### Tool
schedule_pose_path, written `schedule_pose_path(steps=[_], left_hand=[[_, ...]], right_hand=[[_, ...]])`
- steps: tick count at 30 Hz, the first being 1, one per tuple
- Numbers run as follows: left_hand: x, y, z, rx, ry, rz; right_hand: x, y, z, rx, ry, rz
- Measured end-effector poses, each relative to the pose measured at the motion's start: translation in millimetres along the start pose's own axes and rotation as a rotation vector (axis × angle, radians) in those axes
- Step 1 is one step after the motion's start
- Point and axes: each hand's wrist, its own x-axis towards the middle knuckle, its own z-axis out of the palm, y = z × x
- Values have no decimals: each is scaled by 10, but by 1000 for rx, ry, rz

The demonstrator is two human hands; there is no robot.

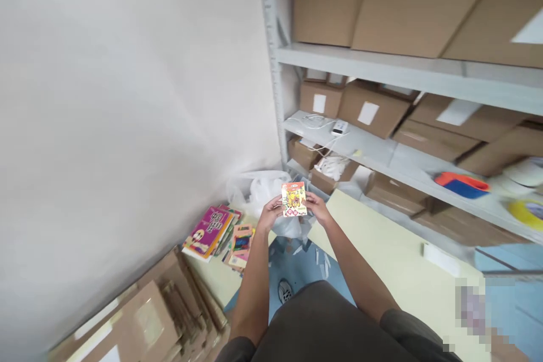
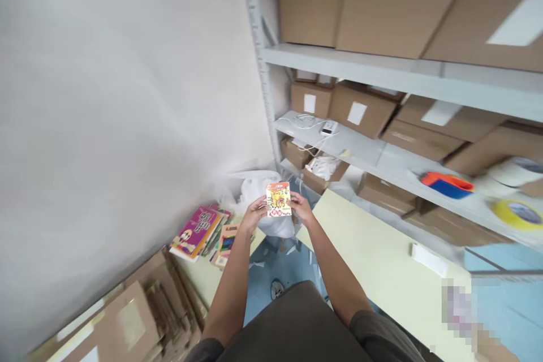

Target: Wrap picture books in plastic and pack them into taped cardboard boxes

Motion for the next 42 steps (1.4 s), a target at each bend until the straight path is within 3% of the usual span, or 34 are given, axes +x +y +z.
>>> schedule_pose_path(steps=[6,12,16,19,22,25,28,30,35,38,42], left_hand=[[424,-184,1538,51,-213,-42],[562,-542,3081,178,-383,-96],[523,-780,3846,174,-495,-109],[476,-858,4185,283,-466,10],[396,-851,4336,479,-415,252],[311,-798,4354,515,-589,336],[343,-703,4259,413,-725,273],[463,-617,4131,322,-752,191],[870,-431,3719,81,-806,-97],[1026,-415,3546,52,-881,-193],[1112,-504,3461,77,-861,-223]], right_hand=[[-651,-539,-1359,47,230,-95],[-1480,-798,-2539,47,443,-124],[-1973,-881,-3047,118,573,-147],[-2178,-924,-3210,183,663,-192],[-2203,-953,-3161,192,725,-254],[-2076,-962,-2949,121,694,-313],[-1866,-937,-2722,-5,607,-345],[-1725,-904,-2631,-79,642,-350],[-1502,-841,-2587,-142,1060,-245],[-1463,-843,-2524,-31,977,-226],[-1490,-881,-2369,50,892,-228]])
